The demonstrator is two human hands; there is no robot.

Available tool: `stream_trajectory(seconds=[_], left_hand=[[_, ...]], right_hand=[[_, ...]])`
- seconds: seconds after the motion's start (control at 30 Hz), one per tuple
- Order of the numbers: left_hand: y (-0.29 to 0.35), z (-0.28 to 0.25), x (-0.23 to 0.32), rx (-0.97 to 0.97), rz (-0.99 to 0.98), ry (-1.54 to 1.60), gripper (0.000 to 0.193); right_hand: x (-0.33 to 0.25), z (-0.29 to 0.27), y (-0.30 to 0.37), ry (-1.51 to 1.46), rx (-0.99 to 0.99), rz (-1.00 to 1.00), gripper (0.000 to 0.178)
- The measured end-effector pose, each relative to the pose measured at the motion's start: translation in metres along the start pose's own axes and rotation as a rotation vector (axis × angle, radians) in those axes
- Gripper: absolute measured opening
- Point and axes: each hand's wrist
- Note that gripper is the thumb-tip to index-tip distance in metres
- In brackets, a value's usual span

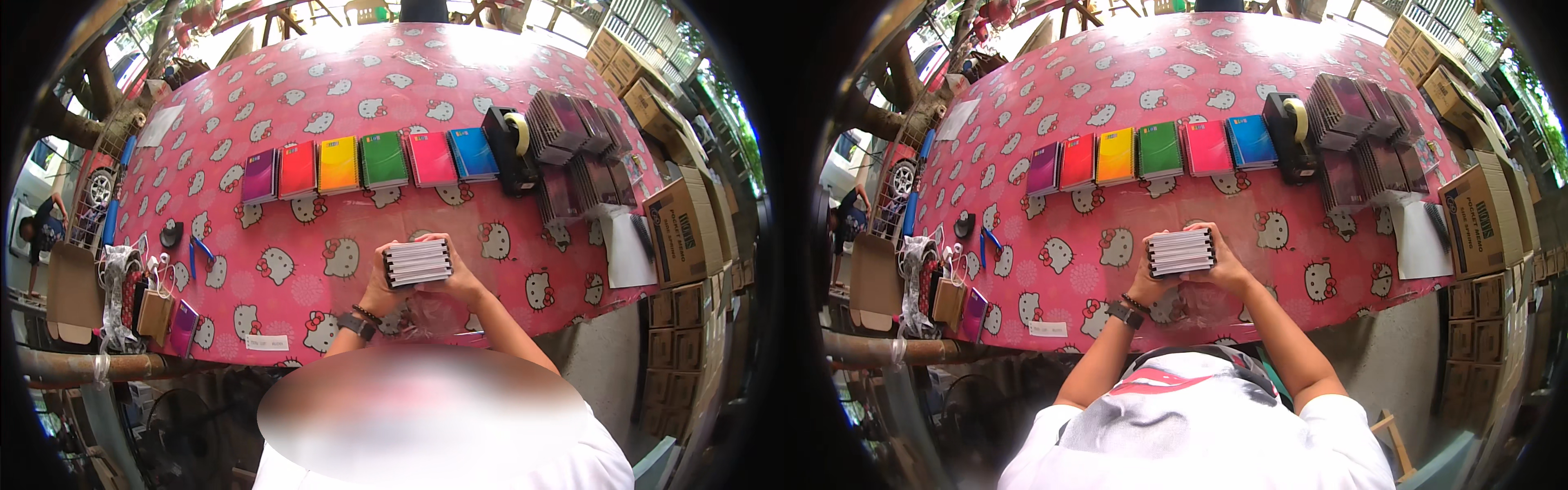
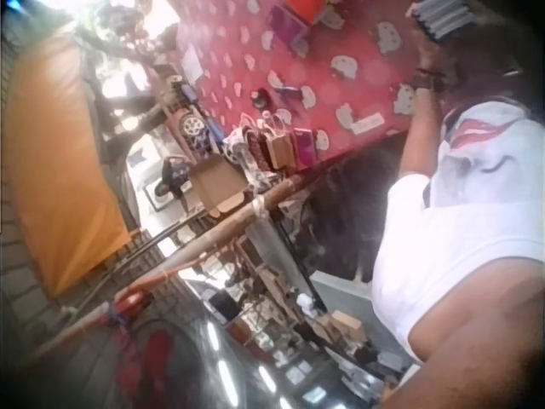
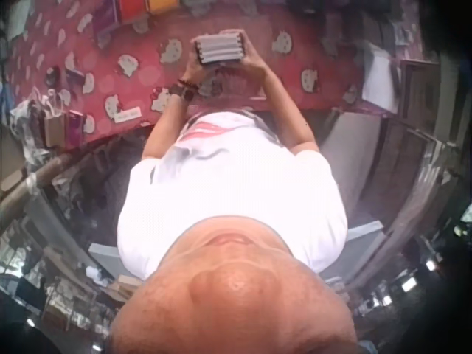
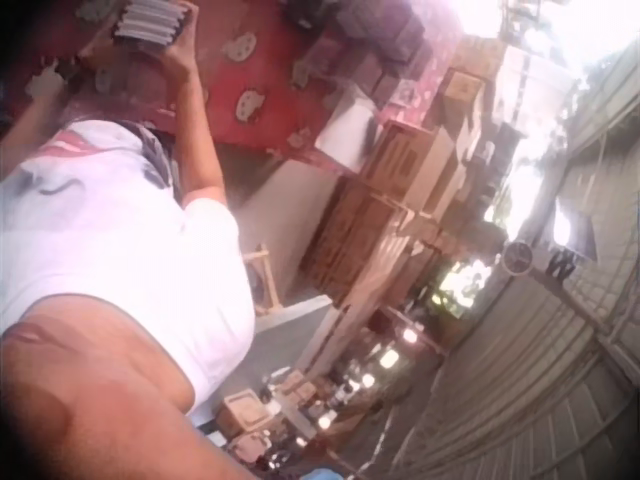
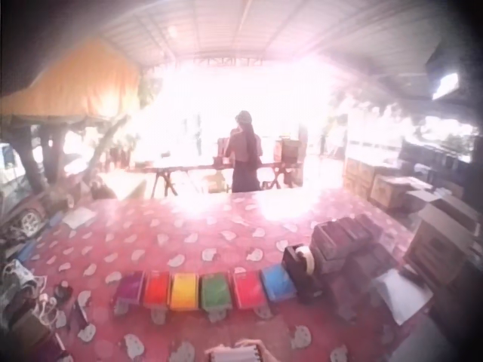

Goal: The person organizes several colorful notebooks on a table, placing them into a plastic bag and sealing it with tape.

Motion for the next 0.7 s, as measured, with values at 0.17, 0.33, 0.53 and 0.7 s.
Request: stream_trajectory(seconds=[0.17,0.33,0.53,0.7], left_hand=[[-0.004,-0.004,-0.002,-0.02,-0.025,-0.055,0.092],[-0.002,-0.002,0.008,-0.018,-0.055,-0.347,0.095],[0.003,-0.006,-0.011,0.015,-0.143,-0.194,0.082],[0.006,-0.014,-0.012,0.038,-0.192,-0.038,0.077]], right_hand=[[0.007,-0.007,-0.008,0.059,-0.059,0.04,0.081],[0.025,-0.012,-0.009,0.174,-0.062,-0.1,0.085],[0.038,-0.017,-0.013,0.318,-0.148,-0.13,0.098],[-0.052,-0.039,-0.014,0.678,-0.075,-0.333,0.12]])
Point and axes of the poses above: each hand's wrist, its own y-axis away from the middle knuckle, its own z-axis out of the palm, x = y × z, and after that the axes turned 12 degrees about y, right-handed
